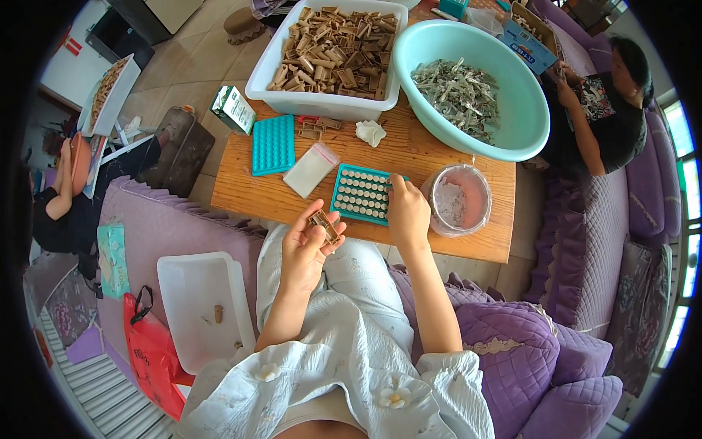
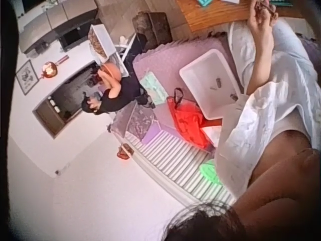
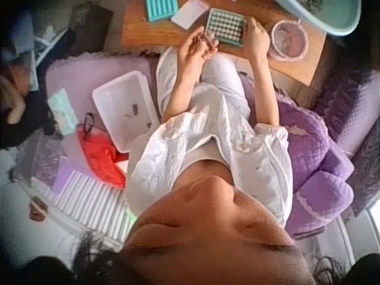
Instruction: The person assembles small metal components into a grid-like sorting tray and plastic bins by hand.
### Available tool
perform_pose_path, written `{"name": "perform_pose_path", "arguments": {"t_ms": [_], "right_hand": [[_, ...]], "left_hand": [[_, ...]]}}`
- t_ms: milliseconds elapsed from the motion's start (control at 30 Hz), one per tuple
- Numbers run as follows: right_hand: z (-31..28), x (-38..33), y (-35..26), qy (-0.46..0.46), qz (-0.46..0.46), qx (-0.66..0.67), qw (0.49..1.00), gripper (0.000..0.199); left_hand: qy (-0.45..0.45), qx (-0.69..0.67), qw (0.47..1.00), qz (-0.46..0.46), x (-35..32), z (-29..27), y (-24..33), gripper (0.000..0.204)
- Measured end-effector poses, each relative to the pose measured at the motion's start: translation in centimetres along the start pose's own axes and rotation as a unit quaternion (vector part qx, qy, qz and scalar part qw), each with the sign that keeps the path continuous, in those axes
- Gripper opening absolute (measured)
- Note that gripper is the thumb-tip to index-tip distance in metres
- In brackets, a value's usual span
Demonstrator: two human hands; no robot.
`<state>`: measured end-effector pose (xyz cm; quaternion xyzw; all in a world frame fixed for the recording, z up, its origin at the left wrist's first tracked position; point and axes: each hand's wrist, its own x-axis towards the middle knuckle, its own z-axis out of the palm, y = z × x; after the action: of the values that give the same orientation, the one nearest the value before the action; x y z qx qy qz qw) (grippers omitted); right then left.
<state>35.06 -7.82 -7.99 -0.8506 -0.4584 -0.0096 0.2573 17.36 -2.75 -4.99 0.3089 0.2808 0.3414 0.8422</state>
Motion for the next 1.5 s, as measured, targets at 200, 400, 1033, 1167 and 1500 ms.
{"name": "perform_pose_path", "arguments": {"t_ms": [200, 400, 1033, 1167, 1500], "right_hand": [[-2.7, -0.6, -2.8, 0.029, -0.01, 0.197, 0.98, 0.022], [-3.7, -3.0, -6.9, 0.055, -0.206, 0.248, 0.945, 0.025], [-0.1, -1.3, -0.2, 0.001, -0.004, -0.002, 1.0, 0.028], [-0.5, -1.1, -0.6, 0.024, 0.011, 0.055, 0.998, 0.022], [-4.5, -3.8, -6.9, 0.077, -0.248, 0.263, 0.929, 0.024]], "left_hand": [[-0.036, 0.0, 0.999, -0.04, -0.1, -0.5, 0.3, 0.043], [-0.065, 0.093, 0.993, -0.009, -0.6, 0.0, 0.6, 0.034], [-0.07, 0.183, 0.981, 0.003, -1.3, 0.1, 1.8, 0.023], [-0.076, 0.174, 0.982, -0.016, -1.4, 0.2, 2.1, 0.024], [-0.104, 0.159, 0.981, -0.028, -1.5, 0.6, 1.9, 0.027]]}}
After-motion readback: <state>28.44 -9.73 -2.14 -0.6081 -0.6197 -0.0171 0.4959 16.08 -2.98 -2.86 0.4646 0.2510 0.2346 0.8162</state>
